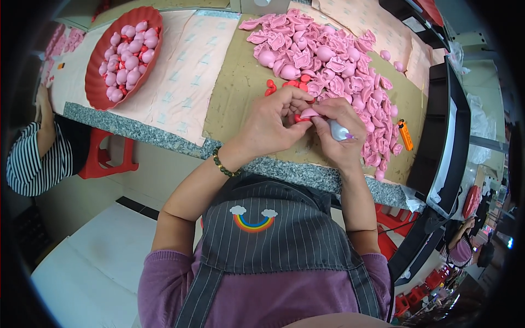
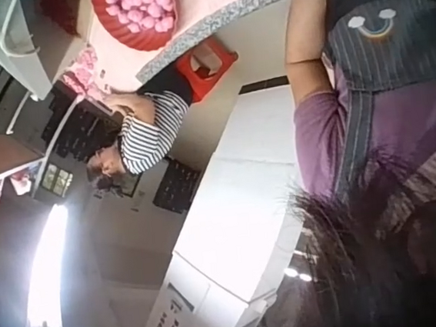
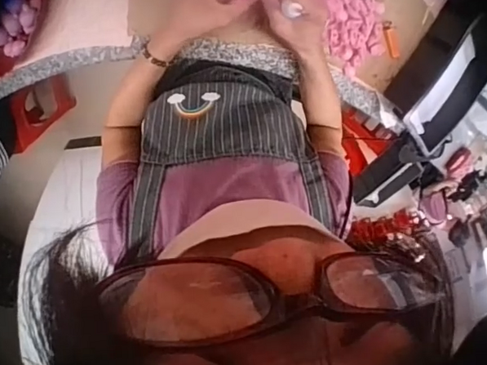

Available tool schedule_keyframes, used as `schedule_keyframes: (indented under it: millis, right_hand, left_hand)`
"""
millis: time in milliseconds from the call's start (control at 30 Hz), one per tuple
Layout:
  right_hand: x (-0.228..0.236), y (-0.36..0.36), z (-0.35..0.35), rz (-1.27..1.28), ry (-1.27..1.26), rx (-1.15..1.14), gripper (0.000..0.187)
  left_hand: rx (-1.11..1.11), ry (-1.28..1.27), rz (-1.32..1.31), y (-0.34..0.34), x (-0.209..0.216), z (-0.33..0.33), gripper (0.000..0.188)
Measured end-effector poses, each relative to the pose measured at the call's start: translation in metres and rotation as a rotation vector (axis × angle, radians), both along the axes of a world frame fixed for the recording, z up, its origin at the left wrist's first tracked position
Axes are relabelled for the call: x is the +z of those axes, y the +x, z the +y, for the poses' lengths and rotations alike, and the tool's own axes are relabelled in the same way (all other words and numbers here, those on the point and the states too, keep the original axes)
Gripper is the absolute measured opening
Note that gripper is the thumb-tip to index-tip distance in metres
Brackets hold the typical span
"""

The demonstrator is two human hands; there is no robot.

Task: Assembling small pink toy parts using liquid glue at a factory workbench.

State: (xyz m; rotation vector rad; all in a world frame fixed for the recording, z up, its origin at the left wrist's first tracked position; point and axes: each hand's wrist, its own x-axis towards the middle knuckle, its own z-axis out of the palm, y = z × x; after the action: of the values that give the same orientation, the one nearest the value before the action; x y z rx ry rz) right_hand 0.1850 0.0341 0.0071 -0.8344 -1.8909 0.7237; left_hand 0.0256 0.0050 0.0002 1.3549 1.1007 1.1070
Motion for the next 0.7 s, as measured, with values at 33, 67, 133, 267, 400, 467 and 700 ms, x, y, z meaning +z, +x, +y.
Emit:
schedule_keyframes:
  millis: [33, 67, 133, 267, 400, 467, 700]
  right_hand:
    - [-0.001, 0.001, 0.000, 0.000, 0.000, -0.002, 0.019]
    - [-0.001, 0.002, 0.001, 0.017, 0.006, 0.004, 0.018]
    - [-0.002, 0.002, -0.002, 0.035, 0.011, 0.009, 0.017]
    - [0.001, -0.004, -0.013, 0.220, -0.388, -0.057, 0.015]
    - [0.000, -0.003, -0.017, 0.282, -0.490, -0.032, 0.016]
    - [0.005, -0.004, -0.019, 0.332, -0.577, -0.036, 0.016]
    - [0.002, -0.001, -0.022, 0.447, -0.596, 0.061, 0.015]
  left_hand:
    - [0.050, -0.011, -0.231, 0.002, -0.004, 0.000, 0.021]
    - [0.047, -0.011, -0.231, 0.002, -0.005, 0.000, 0.021]
    - [0.001, -0.025, -0.184, 0.001, -0.007, -0.002, 0.022]
    - [-0.014, 0.018, -0.157, -0.002, -0.006, 0.000, 0.025]
    - [0.007, -0.118, -0.332, -0.006, -0.007, 0.003, 0.027]
    - [-0.013, -0.120, -0.340, -0.008, -0.007, 0.004, 0.027]
    - [-0.103, -0.151, -0.534, -0.009, -0.001, 0.006, 0.039]
